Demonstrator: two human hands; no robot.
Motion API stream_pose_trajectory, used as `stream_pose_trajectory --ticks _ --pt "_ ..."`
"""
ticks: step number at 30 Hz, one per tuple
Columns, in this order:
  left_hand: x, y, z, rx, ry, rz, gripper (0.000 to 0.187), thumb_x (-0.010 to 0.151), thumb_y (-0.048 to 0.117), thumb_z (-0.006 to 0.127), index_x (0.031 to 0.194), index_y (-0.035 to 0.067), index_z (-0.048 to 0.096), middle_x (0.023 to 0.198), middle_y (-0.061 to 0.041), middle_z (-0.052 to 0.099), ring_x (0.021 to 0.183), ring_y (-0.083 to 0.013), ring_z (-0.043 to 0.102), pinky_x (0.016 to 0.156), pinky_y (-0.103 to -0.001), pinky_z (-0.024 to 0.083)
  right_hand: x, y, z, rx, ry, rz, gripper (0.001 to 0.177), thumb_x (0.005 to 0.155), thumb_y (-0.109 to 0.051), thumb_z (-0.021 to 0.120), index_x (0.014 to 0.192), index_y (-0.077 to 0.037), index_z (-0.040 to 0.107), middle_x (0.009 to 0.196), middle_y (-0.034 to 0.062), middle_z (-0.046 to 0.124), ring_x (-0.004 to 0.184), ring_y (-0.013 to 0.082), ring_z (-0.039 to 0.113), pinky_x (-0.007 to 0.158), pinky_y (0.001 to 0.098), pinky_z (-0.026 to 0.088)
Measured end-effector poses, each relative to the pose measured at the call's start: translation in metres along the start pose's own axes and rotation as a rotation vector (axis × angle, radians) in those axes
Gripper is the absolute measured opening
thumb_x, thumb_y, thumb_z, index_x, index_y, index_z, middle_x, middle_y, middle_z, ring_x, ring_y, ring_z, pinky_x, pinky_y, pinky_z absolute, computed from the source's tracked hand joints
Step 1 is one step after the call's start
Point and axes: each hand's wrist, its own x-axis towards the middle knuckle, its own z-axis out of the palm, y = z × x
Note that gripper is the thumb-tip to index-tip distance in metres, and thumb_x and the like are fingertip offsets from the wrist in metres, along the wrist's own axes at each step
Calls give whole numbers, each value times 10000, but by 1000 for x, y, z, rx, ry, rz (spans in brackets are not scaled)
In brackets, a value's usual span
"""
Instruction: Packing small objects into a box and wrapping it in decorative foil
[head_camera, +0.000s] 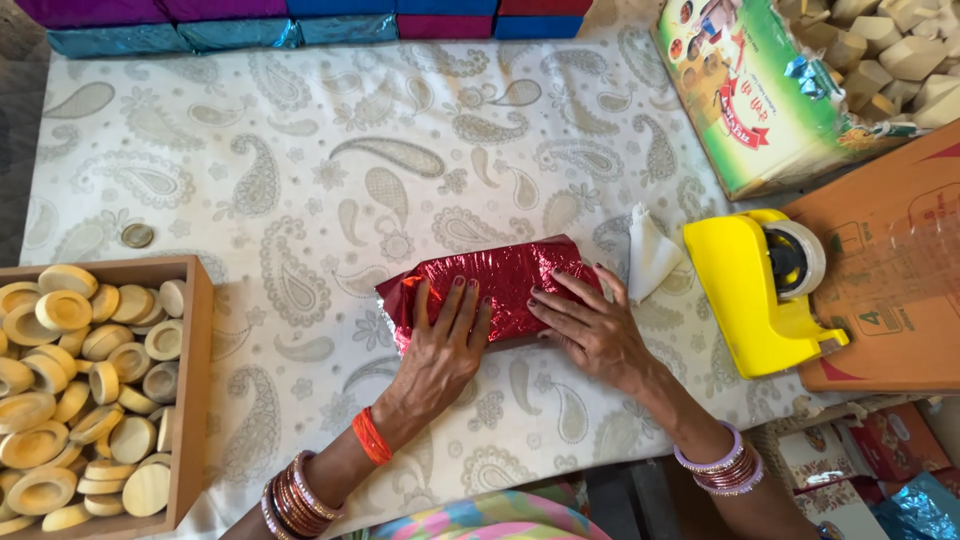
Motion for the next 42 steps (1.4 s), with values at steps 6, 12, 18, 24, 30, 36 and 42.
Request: stream_pose_trajectory --ticks 6,12,18,24,30,36,42 --pt "0 6 7 33 2 -20 478 842 108 595 1274 -91 645 1331 -301 614 1283 -440 566 1131 -680 339 9 10 -20 343 9 96 427 796 -299 833 1187 -153 743 1290 -11 708 1365 247 514 1197 544 223" --pt "-4 15 10 199 -41 -32 498 850 124 567 1299 -77 640 1378 -286 604 1324 -437 549 1152 -611 345 19 25 -34 459 127 149 318 882 -260 790 1186 -182 740 1206 -44 729 1337 162 583 1261 489 279" --pt "-7 18 6 191 -65 -48 494 860 122 565 1310 -71 637 1404 -269 601 1343 -415 540 1191 -551 322 41 16 -31 319 64 43 427 885 -324 740 1259 -119 708 1323 53 690 1361 243 514 1205 523 261" --pt "-6 16 9 183 -41 -15 516 849 112 566 1328 -68 626 1397 -272 604 1338 -424 542 1186 -544 330 12 42 -29 235 42 84 352 902 -364 708 1181 -152 738 1327 33 686 1370 241 499 1214 527 230" --pt "-3 13 6 86 -44 -11 485 846 103 571 1292 -79 624 1354 -271 617 1289 -428 562 1117 -619 370 -47 46 -73 356 239 420 198 991 -169 658 1160 -105 738 1245 47 734 1262 234 660 1176 447 424" --pt "0 8 8 127 -110 20 500 825 94 588 1296 -70 627 1340 -273 621 1279 -427 568 1110 -606 392 -120 31 -117 283 455 808 192 1040 8 650 1223 21 705 1142 126 743 1007 160 718 982 286 563" --pt "2 1 15 103 -76 26 497 829 106 597 1294 -68 625 1356 -261 623 1280 -425 568 1103 -591 402 -145 17 -142 233 519 960 144 1138 -23 631 1238 59 692 1149 136 741 1071 140 701 989 260 543"
